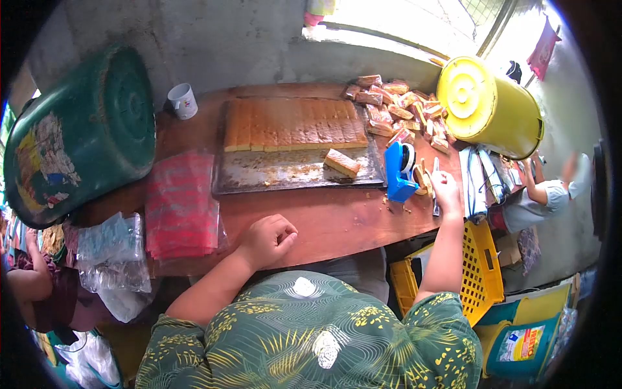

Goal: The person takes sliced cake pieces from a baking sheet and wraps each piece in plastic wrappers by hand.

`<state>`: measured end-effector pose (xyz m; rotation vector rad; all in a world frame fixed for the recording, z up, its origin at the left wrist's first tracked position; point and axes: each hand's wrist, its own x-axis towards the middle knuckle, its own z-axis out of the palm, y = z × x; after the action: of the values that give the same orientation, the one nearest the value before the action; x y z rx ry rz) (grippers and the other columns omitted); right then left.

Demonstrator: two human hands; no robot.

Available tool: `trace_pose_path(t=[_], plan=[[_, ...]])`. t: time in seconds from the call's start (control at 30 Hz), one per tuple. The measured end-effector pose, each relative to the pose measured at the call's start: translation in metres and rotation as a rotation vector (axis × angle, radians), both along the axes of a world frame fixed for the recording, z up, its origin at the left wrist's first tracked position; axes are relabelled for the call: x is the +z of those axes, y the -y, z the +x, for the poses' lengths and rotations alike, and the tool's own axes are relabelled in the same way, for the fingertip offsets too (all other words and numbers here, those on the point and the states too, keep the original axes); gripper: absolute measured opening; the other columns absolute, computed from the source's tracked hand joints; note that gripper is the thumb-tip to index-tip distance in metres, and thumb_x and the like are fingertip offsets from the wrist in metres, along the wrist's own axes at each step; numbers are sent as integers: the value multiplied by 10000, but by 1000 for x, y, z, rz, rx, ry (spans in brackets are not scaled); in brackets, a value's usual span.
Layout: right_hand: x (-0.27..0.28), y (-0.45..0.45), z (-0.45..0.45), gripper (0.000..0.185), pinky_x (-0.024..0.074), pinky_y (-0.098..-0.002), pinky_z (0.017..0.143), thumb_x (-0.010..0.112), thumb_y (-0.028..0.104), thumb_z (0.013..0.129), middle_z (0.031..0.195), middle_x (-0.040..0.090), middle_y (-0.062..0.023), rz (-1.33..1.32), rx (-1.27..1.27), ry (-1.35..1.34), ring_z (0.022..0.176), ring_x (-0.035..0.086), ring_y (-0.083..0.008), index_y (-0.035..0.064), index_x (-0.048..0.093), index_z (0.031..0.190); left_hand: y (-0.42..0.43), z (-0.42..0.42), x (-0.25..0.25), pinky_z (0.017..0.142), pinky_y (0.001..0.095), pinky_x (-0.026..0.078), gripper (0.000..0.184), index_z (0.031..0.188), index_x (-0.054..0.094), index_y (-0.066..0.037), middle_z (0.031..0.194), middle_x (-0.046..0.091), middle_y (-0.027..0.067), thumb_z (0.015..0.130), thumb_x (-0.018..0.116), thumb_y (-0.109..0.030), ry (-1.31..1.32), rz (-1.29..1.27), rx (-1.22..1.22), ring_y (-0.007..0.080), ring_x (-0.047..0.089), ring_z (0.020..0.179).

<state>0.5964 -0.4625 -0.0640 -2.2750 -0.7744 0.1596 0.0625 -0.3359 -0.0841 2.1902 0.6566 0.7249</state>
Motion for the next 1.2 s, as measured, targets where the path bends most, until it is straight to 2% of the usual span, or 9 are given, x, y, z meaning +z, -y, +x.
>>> trace_pose_path(t=[0.07,0.27,0.47,0.53,0.6,0.67,0.97,1.1,1.2], plan=[[-19,16,-1,522,553,-299,824,786,224,896,1057,717,-40,60,160,272,887,662,-124,43,609,1354,0,1,0,706,393,563,100,912,717,-74,880,688,104,890,732,-171,3,20,-9,272,685,774],[-32,30,-7,478,572,-318,840,794,115,886,1041,731,-64,195,137,231,924,696,-150,37,616,1322,0,0,1,752,380,563,83,916,721,-72,880,685,102,890,731,-150,-15,104,-26,272,687,826],[45,32,-111,275,527,-270,739,728,120,973,964,691,-58,433,108,193,806,631,-110,-20,654,1197,-4,-4,-10,803,411,554,126,980,725,-70,953,695,109,895,753,-159,208,-121,-9,288,683,888],[43,26,-152,195,516,-258,750,725,65,955,973,685,-36,375,496,-217,839,624,-85,28,672,1139,-6,0,8,831,415,552,198,1056,722,-65,1015,697,114,893,772,-166,248,-46,-40,291,684,933],[70,15,-232,232,526,-257,781,774,0,873,975,694,-8,139,846,-76,869,639,-101,23,704,1093,-5,5,33,852,400,542,335,1177,717,-101,1108,703,85,871,811,-199,272,150,-79,273,686,981],[59,6,-270,281,552,-288,759,776,14,857,976,716,-30,49,1011,-379,884,655,-116,53,728,1131,-12,3,47,874,392,527,338,1169,732,-134,1089,716,55,851,826,-199,223,299,-136,251,686,984],[36,-30,-301,372,553,-293,838,798,99,911,997,709,-27,6,1108,-695,917,649,-122,21,673,1253,-28,-31,73,903,396,500,228,1008,785,-174,959,743,6,792,858,-163,166,318,-132,225,692,974],[37,-29,-303,538,541,-337,942,809,136,914,1191,680,-87,176,1124,-459,1064,643,-162,36,592,1396,-48,-45,81,897,406,510,247,1038,761,-133,991,735,56,807,846,-113,201,249,-85,260,689,958],[33,7,-273,581,513,-373,1021,787,181,941,1387,593,-122,213,1064,-443,1188,609,-193,49,550,1455,-100,-67,97,932,432,510,233,1042,730,-62,1038,711,110,834,826,-99,186,117,263,304,671,995]])
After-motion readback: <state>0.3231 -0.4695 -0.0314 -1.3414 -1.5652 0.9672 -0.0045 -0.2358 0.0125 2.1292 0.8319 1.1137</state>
